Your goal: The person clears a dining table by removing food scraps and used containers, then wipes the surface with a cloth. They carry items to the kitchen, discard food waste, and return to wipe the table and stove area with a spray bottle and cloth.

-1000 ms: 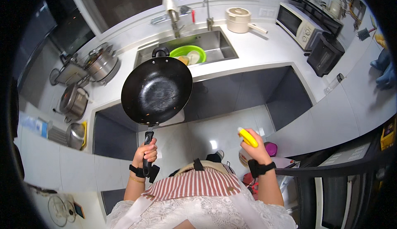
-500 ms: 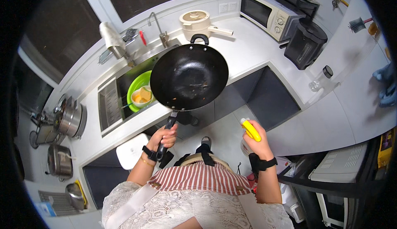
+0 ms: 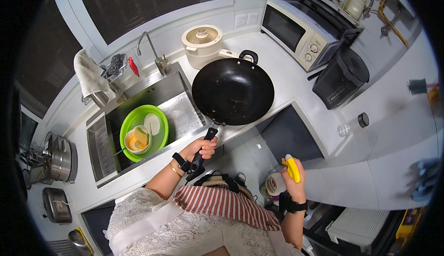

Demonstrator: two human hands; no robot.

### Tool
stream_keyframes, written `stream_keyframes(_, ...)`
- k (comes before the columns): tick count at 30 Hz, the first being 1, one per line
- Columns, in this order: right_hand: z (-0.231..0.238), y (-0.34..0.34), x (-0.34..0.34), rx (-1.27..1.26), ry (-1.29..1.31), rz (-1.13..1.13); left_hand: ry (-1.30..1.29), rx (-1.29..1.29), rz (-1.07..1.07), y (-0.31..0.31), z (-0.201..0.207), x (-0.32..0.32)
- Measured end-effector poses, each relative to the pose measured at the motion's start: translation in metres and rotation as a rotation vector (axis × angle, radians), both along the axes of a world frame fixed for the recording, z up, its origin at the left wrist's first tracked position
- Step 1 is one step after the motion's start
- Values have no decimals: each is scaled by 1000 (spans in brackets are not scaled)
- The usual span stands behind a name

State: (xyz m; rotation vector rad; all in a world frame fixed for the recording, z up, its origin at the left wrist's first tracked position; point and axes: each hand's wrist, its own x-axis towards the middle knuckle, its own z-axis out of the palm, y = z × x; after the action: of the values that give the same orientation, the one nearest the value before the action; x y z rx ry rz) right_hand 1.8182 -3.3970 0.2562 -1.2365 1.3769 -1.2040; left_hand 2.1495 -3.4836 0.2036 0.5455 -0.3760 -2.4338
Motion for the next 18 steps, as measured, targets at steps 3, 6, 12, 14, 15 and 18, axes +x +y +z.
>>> stream_keyframes(3, -2, -25, -16, 2, -28, 18, -23, -7, 19, -18, -3, -14)
stream_keyframes(6, -4, -47, -32, 4, 0, 66, -26, -17, 54, -33, -9, -28)
stream_keyframes(12, -1, -89, -54, 90, -14, 46, 12, -52, 108, -82, -29, -73)
stream_keyframes(14, 4, -100, -61, 88, 19, 68, -27, -127, 148, -103, -35, -88)
stream_keyframes(15, 9, -102, -65, 95, 82, 68, -30, -138, 141, -113, -37, -94)
stream_keyframes(18, 7, -106, -68, -39, 379, 202, 45, -132, 143, -138, -48, -113)
